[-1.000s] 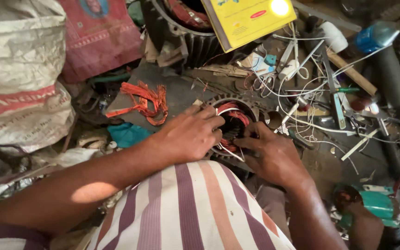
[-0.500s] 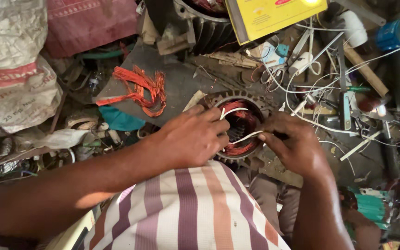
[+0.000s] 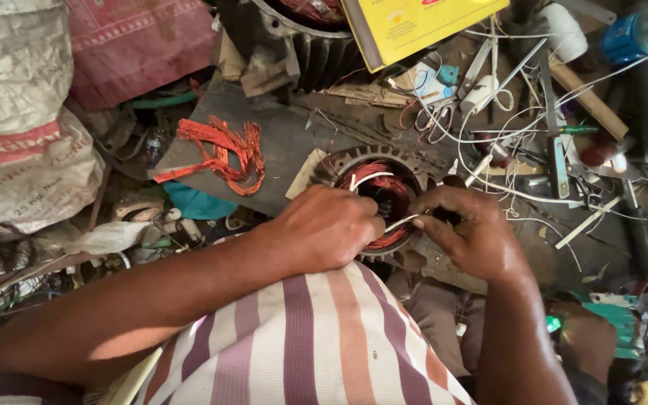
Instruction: The person winds insulated wire by hand into the slots of a motor stator ring on a cluttered workbench, pressing the wire loops down into the winding and occasionally using pliers to adjust and secure the wire ends.
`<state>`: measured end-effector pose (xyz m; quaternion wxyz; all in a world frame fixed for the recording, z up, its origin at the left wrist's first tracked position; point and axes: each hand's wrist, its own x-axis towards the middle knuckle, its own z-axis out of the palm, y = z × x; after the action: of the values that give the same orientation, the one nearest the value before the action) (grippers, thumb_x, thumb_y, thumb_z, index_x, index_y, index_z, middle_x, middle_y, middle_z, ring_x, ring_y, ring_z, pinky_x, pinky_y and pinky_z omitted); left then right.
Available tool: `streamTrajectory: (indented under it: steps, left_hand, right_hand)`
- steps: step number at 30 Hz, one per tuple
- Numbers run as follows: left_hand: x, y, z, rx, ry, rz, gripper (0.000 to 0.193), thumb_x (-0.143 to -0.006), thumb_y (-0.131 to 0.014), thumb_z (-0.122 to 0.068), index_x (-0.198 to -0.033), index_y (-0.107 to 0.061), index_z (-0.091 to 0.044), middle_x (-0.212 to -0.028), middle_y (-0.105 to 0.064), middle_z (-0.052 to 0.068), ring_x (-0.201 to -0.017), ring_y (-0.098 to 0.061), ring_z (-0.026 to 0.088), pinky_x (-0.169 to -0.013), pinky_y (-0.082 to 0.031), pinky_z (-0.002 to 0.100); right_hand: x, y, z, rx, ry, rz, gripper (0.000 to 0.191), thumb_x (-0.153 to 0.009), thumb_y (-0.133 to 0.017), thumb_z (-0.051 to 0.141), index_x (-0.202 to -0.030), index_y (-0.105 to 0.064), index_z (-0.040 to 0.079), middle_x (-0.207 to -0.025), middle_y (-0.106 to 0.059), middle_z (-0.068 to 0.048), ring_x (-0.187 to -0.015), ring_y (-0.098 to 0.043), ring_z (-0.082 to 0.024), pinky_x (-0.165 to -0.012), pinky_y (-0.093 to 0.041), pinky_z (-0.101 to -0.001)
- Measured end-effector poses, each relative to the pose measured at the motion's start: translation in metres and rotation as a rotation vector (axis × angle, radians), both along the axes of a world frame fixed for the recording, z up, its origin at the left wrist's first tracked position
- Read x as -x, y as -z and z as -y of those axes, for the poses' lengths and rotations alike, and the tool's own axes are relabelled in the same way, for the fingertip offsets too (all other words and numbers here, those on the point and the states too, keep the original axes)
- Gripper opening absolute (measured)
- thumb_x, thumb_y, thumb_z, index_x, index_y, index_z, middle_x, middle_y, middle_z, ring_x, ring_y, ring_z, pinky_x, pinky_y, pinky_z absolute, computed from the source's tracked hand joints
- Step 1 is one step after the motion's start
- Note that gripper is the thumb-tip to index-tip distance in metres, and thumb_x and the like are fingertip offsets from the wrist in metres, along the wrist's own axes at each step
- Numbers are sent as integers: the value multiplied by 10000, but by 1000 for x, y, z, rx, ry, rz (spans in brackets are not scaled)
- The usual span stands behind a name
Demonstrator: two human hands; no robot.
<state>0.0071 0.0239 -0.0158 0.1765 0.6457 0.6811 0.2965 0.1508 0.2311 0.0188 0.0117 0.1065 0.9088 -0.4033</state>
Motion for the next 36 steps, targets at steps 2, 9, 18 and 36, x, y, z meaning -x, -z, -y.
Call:
streamTrajectory:
  steps: [2, 9, 18, 36]
  left_hand:
    - [-4, 0, 0, 31, 7, -48, 169, -834, -582, -180, -808, -723, -91, -858, -669, 112, -825, -704, 337, -643, -551, 496]
    - [-17, -2, -6, 102, 47, -92, 206, -847, -574, -205, -784, -740, -101, -939, -661, 134, -834, -693, 338, -635, -554, 489]
    - [-25, -17, -3, 9, -83, -4, 526, -865, -531, -97, -1378, -627, -162, -871, -699, 135, -776, -695, 376, -619, -535, 527]
    - [-41, -23, -4, 153, -148, 98, 540, -871, -612, -199, -1406, -581, -273, -938, -713, 106, -828, -693, 357, -662, -532, 513]
  right_hand:
    - [-1, -2, 1, 0, -78, -54, 124, -825, -745, 8, -945, -726, 28, -975, -757, -100, -936, -745, -239, -830, -578, -348]
    - [-5, -11, 0, -118, -106, -22, 190, -749, -784, 5, -927, -759, 66, -911, -726, -103, -848, -730, -267, -748, -566, -362]
    - [-30, 4, 24, -203, 358, 66, 234, -761, -842, 194, -889, -701, 59, -794, -724, -120, -680, -718, -291, -638, -545, -391]
    - [-40, 33, 67, -625, 489, -159, 259, -733, -838, 253, -858, -663, 110, -797, -697, -99, -685, -677, -344, -591, -512, -473]
